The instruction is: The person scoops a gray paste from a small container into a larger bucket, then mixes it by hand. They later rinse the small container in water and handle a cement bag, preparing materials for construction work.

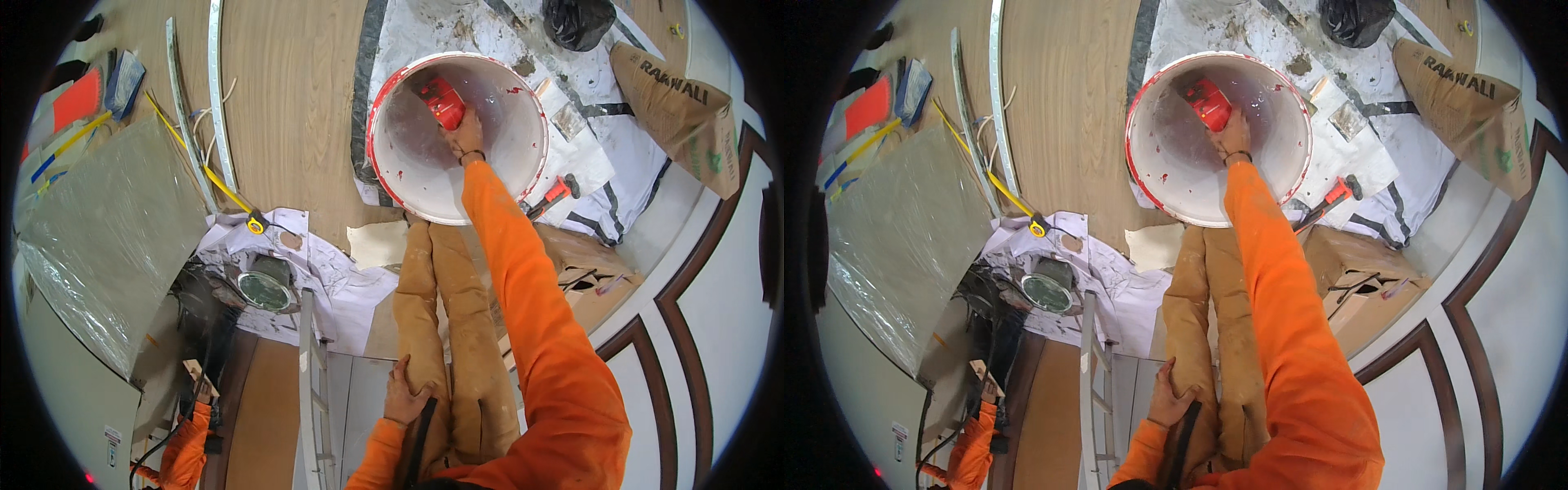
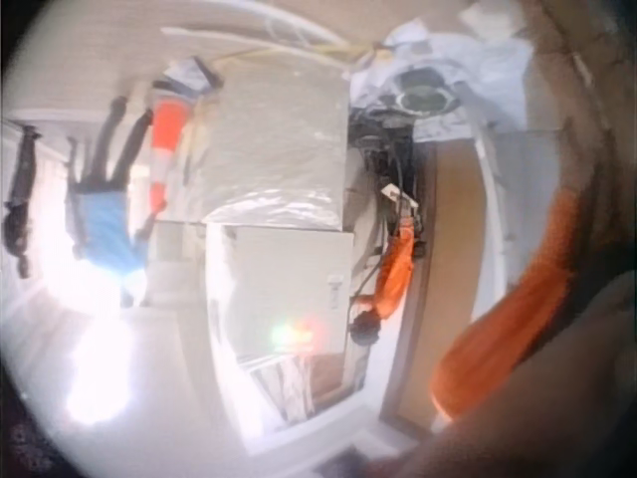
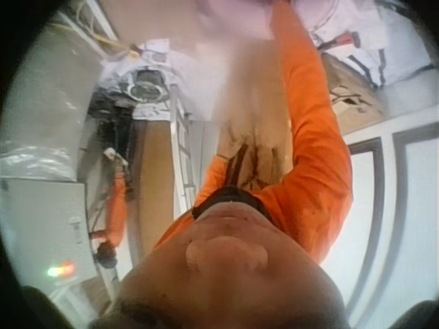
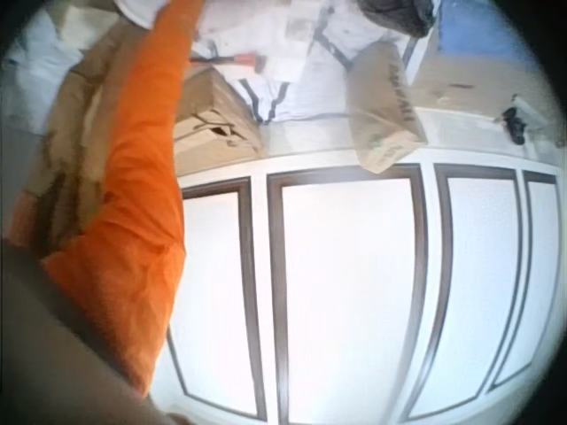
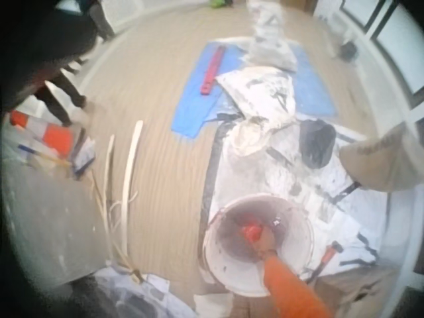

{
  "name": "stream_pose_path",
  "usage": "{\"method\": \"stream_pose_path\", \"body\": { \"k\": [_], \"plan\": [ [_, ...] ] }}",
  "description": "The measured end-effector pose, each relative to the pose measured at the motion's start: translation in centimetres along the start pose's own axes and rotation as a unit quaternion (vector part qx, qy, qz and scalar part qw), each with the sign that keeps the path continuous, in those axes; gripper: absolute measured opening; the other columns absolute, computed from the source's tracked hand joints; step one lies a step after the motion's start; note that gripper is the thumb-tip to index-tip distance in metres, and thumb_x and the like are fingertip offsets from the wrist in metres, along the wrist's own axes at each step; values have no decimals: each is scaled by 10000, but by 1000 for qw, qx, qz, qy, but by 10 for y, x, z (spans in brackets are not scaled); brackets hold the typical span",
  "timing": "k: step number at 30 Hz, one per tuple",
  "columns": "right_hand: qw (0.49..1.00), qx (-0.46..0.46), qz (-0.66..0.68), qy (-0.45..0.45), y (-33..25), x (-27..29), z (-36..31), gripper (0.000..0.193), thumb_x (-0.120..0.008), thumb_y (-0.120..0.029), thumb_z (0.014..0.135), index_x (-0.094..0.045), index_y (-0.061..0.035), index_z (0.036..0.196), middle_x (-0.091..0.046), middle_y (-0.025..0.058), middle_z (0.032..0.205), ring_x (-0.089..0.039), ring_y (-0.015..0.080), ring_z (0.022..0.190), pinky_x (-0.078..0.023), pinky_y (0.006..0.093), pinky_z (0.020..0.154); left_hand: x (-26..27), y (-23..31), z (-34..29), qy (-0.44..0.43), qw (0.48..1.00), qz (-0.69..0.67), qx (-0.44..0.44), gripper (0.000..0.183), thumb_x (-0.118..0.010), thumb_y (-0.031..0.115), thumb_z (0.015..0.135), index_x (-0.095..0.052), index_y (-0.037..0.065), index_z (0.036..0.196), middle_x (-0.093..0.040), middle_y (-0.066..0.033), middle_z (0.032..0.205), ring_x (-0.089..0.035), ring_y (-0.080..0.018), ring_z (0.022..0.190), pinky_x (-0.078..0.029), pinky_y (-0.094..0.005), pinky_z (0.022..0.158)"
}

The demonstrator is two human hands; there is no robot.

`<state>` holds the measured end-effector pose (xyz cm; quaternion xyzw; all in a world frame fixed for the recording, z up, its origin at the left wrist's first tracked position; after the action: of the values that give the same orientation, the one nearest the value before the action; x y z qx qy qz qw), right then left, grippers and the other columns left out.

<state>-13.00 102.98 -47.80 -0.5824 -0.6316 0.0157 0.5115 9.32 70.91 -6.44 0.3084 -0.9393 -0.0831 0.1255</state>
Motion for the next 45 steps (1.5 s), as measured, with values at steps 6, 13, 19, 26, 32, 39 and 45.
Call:
{"method": "stream_pose_path", "body": {
  "k": [6, 13, 19, 26, 32, 39, 45],
  "plan": [
    [972, 155, -131, 118, -52, 27, -40, 768, -856, -241, 596, -466, -79, 1238, -496, 155, 1232, -454, 378, 1162, -357, 487, 988, -3, 1, -1, 0, 1000, 1, 4, 837, -769, 325, 762, -354, 44, 1432, -463, -248, 1343, -438, -425, 1248, -371, -458, 1071],
    [945, 228, -186, 146, -79, 80, -69, 739, -858, -301, 605, -491, -84, 1209, -492, 131, 1234, -433, 347, 1195, -301, 481, 1010, -2, -7, -2, -3, 999, 31, 12, 881, -759, 398, 765, -325, 79, 1461, -467, -271, 1345, -454, -455, 1245, -390, -480, 1051],
    [934, 296, -139, 147, -88, 130, -111, 734, -880, -264, 576, -505, -101, 1186, -500, 106, 1272, -432, 317, 1196, -291, 480, 988, 3, 19, -3, -6, 997, 47, 68, 921, -777, 422, 773, -312, 31, 1466, -463, -291, 1350, -463, -461, 1241, -397, -475, 1051],
    [921, 296, -251, -5, -60, 134, -133, 692, -848, -124, 557, -500, -130, 1155, -489, 42, 1334, -425, 293, 1213, -290, 466, 999, 6, 24, -2, 4, 997, 56, 56, 919, -772, 437, 774, -312, 48, 1468, -471, -297, 1326, -476, -463, 1221, -407, -483, 1033],
    [968, 223, -56, 104, -85, 112, -100, 828, -886, -177, 549, -397, -62, 1208, -495, 125, 1288, -446, 319, 1138, -297, 435, 994, 0, 23, -2, 8, 998, 28, 51, 905, -774, 423, 776, -317, 44, 1460, -489, -300, 1299, -481, -460, 1212, -404, -483, 1034],
    [975, 31, 143, 169, -53, 60, -73, 833, -880, -231, 590, -381, -29, 1226, -487, 180, 1133, -482, 323, 1084, -353, 456, 960, 4, 28, 0, -11, 996, 54, 76, 904, -769, 426, 782, -312, 49, 1465, -471, -293, 1326, -482, -458, 1214, -397, -477, 1044],
    [983, 26, 47, 173, -30, 34, -75, 871, -858, -229, 549, -378, -30, 1248, -476, 182, 1162, -495, 354, 1079, -370, 471, 955, -2, 25, 0, -3, 997, 43, 64, 907, -761, 440, 785, -304, 67, 1474, -466, -291, 1335, -479, -459, 1223, -393, -472, 1050]
  ]
}}
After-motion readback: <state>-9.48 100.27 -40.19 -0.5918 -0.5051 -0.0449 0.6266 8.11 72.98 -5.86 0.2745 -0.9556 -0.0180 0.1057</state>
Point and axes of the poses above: each hand's wrist, its own z-axis towards the middle knuckle, its own x-axis out of the back of the hand, y = z × x, the point moved 1 cm from there along z, towards the middle knuckle
